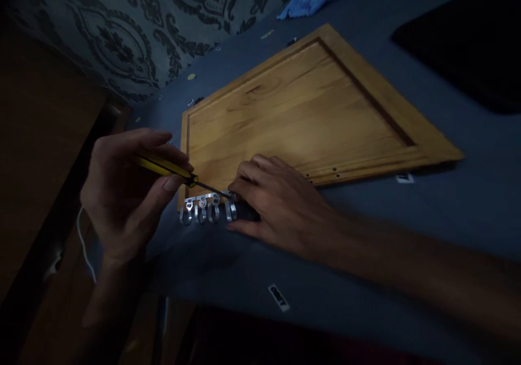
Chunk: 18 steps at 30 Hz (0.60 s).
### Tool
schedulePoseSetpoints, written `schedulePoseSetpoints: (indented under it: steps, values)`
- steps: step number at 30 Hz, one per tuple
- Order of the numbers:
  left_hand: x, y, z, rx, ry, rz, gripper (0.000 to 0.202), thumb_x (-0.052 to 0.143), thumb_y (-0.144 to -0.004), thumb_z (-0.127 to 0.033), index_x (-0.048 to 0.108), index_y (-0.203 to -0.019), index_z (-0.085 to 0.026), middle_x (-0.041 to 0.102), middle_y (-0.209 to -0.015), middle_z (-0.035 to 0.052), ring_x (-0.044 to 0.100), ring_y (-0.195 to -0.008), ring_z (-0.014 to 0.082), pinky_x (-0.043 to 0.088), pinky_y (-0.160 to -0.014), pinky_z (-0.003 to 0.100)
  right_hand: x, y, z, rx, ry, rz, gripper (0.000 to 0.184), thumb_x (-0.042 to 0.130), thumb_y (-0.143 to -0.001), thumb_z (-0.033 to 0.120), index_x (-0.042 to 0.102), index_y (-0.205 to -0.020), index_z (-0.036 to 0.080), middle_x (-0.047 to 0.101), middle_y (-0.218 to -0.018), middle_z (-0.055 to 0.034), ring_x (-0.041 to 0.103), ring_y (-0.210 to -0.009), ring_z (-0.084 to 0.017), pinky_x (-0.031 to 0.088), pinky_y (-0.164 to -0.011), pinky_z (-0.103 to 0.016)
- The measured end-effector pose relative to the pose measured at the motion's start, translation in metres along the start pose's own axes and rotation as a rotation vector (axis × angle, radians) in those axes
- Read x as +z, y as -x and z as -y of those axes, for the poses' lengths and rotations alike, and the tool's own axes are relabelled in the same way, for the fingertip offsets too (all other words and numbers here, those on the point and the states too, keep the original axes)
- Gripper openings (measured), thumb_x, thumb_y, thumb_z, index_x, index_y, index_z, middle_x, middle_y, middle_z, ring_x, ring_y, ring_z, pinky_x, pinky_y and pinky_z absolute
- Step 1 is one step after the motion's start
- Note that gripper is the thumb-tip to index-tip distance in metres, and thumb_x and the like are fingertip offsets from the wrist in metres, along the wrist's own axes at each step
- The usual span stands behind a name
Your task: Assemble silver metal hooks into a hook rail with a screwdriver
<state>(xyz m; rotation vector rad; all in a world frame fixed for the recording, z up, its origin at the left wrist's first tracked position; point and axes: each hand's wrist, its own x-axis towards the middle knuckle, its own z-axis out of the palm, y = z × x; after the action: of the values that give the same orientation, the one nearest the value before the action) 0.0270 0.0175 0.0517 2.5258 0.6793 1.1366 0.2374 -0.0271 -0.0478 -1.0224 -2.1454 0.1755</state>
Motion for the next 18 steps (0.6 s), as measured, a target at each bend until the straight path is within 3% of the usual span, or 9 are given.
schedulePoseSetpoints:
  steps: [3, 6, 9, 14, 18]
  values:
    - [0.005, 0.001, -0.005, -0.052, -0.031, -0.099, 0.04, 0.08, -0.088, -0.019, 0.071, -0.124, -0.034, 0.069, -0.096, -0.0001, 0.068, -0.083, 0.0163, 0.064, -0.073, 0.031, 0.0, 0.0, 0.0, -0.002, 0.001, -0.019, 0.044, 0.061, -0.098, 0.055, 0.071, -0.109, 0.014, 0.068, -0.1, -0.0112, 0.061, -0.093, -0.027, 0.048, -0.078, -0.041]
    - [0.005, 0.0, -0.009, -0.099, 0.027, -0.118, 0.041, 0.08, -0.088, -0.016, 0.072, -0.124, -0.035, 0.071, -0.102, -0.0007, 0.071, -0.083, 0.0155, 0.066, -0.073, 0.032, 0.0, 0.0, 0.001, 0.01, -0.008, -0.019, 0.041, 0.061, -0.098, 0.053, 0.071, -0.109, 0.015, 0.069, -0.1, -0.0111, 0.061, -0.094, -0.027, 0.048, -0.079, -0.041]
    - [0.0, -0.003, -0.011, -0.136, 0.136, -0.079, 0.049, 0.082, -0.086, -0.015, 0.069, -0.128, -0.035, 0.07, -0.121, 0.0005, 0.075, -0.088, 0.0176, 0.069, -0.076, 0.034, 0.0, 0.0, 0.001, 0.011, -0.01, -0.001, 0.04, 0.064, -0.096, 0.052, 0.071, -0.11, 0.015, 0.069, -0.1, -0.0108, 0.061, -0.094, -0.027, 0.048, -0.079, -0.041]
    - [-0.004, -0.006, -0.013, -0.249, 0.274, 0.049, 0.038, 0.076, -0.091, -0.014, 0.068, -0.125, -0.031, 0.075, -0.1, -0.0004, 0.078, -0.091, 0.0194, 0.069, -0.082, 0.035, -0.001, 0.0, 0.002, 0.025, 0.005, 0.005, 0.037, 0.068, -0.094, 0.049, 0.071, -0.109, 0.015, 0.068, -0.098, -0.01, 0.061, -0.093, -0.027, 0.048, -0.078, -0.041]
    - [-0.002, -0.005, -0.01, -0.135, 0.156, 0.071, 0.038, 0.074, -0.093, -0.018, 0.066, -0.128, -0.03, 0.073, -0.109, -0.0011, 0.076, -0.095, 0.02, 0.066, -0.085, 0.034, 0.0, 0.0, 0.002, 0.013, 0.015, -0.026, 0.038, 0.072, -0.091, 0.048, 0.072, -0.109, 0.015, 0.067, -0.098, -0.0101, 0.061, -0.092, -0.027, 0.047, -0.078, -0.041]
